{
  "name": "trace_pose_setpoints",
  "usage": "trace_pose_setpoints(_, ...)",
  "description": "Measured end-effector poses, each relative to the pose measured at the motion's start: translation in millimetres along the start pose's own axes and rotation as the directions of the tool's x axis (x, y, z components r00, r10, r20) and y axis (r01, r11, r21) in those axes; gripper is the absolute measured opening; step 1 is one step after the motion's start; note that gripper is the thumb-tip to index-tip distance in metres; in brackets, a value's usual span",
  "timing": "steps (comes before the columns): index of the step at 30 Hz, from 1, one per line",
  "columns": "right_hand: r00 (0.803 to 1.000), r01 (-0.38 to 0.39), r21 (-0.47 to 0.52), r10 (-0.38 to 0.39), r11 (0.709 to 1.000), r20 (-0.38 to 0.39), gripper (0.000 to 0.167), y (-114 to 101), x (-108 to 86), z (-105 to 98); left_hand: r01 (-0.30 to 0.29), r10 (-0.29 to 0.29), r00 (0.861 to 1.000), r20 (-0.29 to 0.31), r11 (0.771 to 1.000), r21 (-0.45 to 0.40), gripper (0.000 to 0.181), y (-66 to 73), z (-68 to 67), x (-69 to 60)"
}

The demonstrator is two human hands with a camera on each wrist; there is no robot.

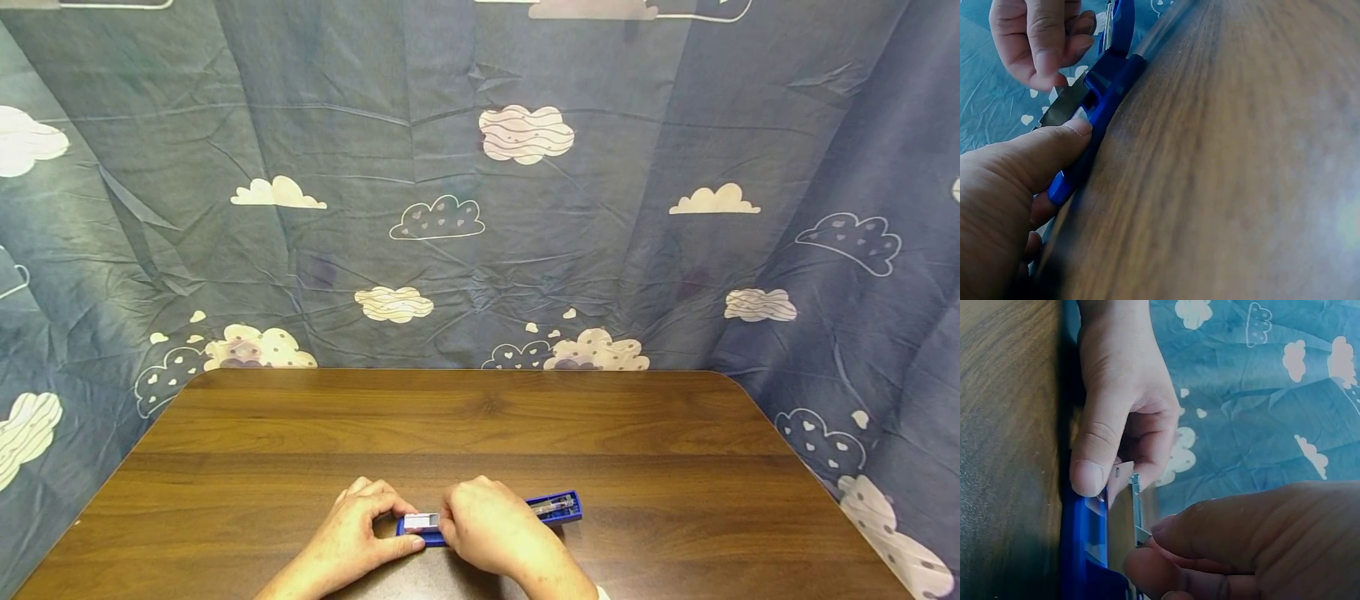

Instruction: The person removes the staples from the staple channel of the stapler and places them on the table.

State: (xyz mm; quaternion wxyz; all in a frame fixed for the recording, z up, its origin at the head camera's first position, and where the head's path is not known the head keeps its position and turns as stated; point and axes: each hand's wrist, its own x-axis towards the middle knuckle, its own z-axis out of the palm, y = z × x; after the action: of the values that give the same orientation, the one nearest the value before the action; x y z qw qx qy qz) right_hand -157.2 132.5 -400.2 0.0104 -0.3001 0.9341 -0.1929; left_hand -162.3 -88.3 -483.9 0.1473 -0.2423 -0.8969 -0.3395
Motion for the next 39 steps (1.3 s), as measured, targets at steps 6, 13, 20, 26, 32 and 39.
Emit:
trace_pose_setpoints(6, 1.000, -0.002, -0.002, 0.002, 1.000, 0.000, 0.021, -0.5, 1.6, 2.3, 0.006, -0.006, 1.000, 0.005, 1.000, 0.004, 0.025, -0.9, 0.4, 0.2)
trace_pose_setpoints(13, 1.000, 0.017, -0.039, -0.017, 0.999, -0.010, 0.018, 1.1, 3.8, 4.8, 0.008, -0.008, 1.000, 0.015, 1.000, -0.004, 0.024, -1.0, -0.1, 0.5)
trace_pose_setpoints(20, 1.000, 0.014, -0.059, -0.015, 0.998, -0.025, 0.019, 1.4, 4.0, 5.4, 0.015, -0.015, 1.000, 0.028, 1.000, -0.010, 0.024, -0.4, -1.3, 1.1)
trace_pose_setpoints(26, 0.999, 0.004, -0.048, -0.006, 0.999, -0.031, 0.019, 1.3, 4.7, 6.4, 0.018, -0.018, 0.999, 0.037, 1.000, -0.013, 0.024, -0.9, -1.1, 0.8)
trace_pose_setpoints(32, 0.999, 0.011, -0.056, -0.013, 0.998, -0.034, 0.021, 1.6, 4.6, 6.5, 0.019, -0.018, 0.999, 0.041, 1.000, -0.018, 0.024, -1.5, -1.1, 0.7)
trace_pose_setpoints(39, 0.999, 0.006, -0.077, -0.009, 0.997, -0.040, 0.025, 1.6, 5.0, 5.4, 0.001, -0.001, 1.000, 0.021, 1.000, -0.013, 0.024, -1.3, -0.9, 0.8)
